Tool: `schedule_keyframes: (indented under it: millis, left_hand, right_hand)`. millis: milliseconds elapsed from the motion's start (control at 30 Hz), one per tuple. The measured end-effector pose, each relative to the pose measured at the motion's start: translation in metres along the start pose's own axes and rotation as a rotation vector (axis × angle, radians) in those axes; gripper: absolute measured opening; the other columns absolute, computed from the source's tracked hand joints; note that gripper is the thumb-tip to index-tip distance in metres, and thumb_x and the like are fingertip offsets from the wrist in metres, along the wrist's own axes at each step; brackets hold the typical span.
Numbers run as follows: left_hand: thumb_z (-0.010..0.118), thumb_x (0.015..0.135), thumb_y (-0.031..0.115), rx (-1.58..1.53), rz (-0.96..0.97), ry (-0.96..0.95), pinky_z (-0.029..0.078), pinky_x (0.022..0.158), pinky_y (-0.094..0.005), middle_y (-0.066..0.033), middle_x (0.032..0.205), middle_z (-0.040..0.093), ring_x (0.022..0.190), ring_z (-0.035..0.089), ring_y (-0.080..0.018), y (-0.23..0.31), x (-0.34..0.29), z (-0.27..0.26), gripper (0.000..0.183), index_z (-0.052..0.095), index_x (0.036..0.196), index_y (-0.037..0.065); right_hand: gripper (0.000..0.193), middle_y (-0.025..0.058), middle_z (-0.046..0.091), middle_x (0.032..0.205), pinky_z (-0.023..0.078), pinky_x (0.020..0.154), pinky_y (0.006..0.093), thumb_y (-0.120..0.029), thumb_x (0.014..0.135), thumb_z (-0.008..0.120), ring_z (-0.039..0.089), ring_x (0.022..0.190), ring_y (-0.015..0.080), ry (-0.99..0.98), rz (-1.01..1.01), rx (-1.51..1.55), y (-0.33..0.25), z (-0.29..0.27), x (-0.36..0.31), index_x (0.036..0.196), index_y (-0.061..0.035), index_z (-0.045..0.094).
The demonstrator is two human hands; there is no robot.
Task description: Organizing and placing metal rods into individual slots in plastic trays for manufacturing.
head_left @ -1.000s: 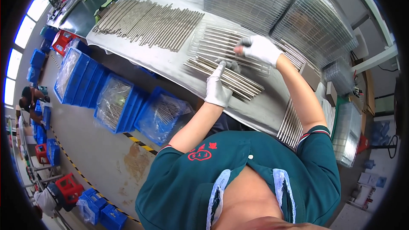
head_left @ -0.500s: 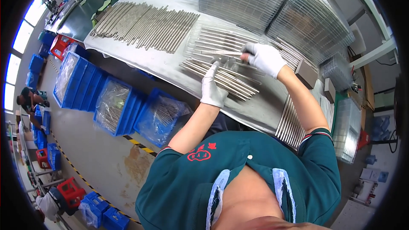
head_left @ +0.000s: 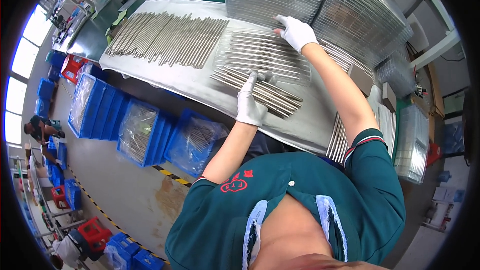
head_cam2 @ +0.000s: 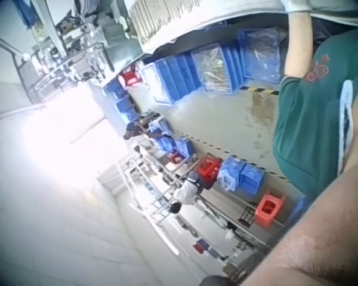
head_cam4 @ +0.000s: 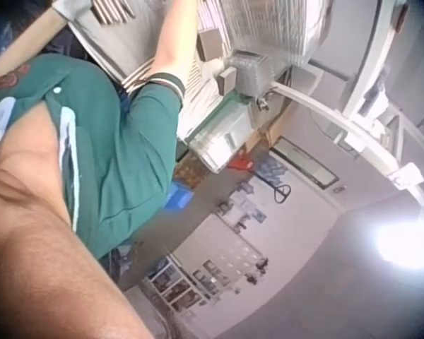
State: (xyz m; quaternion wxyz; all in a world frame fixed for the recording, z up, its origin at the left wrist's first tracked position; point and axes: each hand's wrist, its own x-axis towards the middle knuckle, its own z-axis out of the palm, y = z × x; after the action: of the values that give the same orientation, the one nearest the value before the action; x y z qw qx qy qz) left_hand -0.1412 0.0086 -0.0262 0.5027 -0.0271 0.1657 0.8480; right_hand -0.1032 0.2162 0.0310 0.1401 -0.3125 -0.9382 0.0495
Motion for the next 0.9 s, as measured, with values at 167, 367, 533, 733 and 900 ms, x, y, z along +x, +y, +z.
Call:
schedule_keyframes:
  millis: [167,367,533,733,900]
  left_hand:
    - [0.052,0.088,0.015,0.021,-0.005,-0.039,0.044,0.091,-0.0409,-0.0045,0.077,0.054,0.083,0.055,-0.0199,-0.001,0.004,-0.001,0.008,0.052,0.086,0.007]
    - [0.053,0.087,0.015,0.109,0.014,-0.046,0.045,0.089,-0.0385,-0.0052,0.079,0.055,0.081,0.055,-0.0186,0.006,0.010,-0.015,0.008,0.051,0.089,0.007]
    - [0.053,0.087,0.016,0.132,0.002,-0.047,0.042,0.093,-0.0397,-0.0066,0.080,0.055,0.085,0.055,-0.0198,0.005,0.006,-0.008,0.013,0.053,0.084,0.004]
    - [0.054,0.086,0.021,0.199,0.005,-0.018,0.039,0.097,-0.0411,-0.0056,0.080,0.056,0.088,0.055,-0.0205,0.007,0.009,-0.012,0.017,0.053,0.079,0.006]
    - [0.050,0.089,0.023,0.236,-0.024,-0.022,0.040,0.096,-0.0420,-0.0135,0.090,0.057,0.094,0.053,-0.0255,0.007,0.016,-0.019,0.022,0.054,0.079,0.003]
  right_hand:
    - [0.039,0.0087,0.056,0.110,0.042,0.088,0.0355,-0.035,0.081,0.057,0.052,0.104,0.0270,0.019,-0.127,0.224,-0.009,-0.048,-0.072,0.115,-0.0163,0.054]
    - [0.033,0.0066,0.056,0.112,0.038,0.092,0.0361,-0.024,0.075,0.064,0.051,0.105,0.0260,0.214,-0.024,-0.147,0.022,-0.141,-0.209,0.105,-0.0105,0.059]
    - [0.029,0.0082,0.060,0.104,0.038,0.088,0.0377,-0.032,0.078,0.059,0.054,0.099,0.0260,0.349,0.653,-0.564,0.073,-0.205,-0.361,0.096,-0.0102,0.063]
    - [0.031,0.0125,0.062,0.095,0.045,0.076,0.0393,-0.035,0.077,0.061,0.058,0.089,0.0310,0.284,1.235,-0.354,0.081,-0.189,-0.477,0.094,-0.0095,0.062]
    - [0.027,0.0120,0.060,0.097,0.044,0.078,0.0406,-0.032,0.075,0.062,0.056,0.091,0.0319,0.416,1.205,-0.313,0.095,-0.176,-0.486,0.091,-0.0106,0.062]
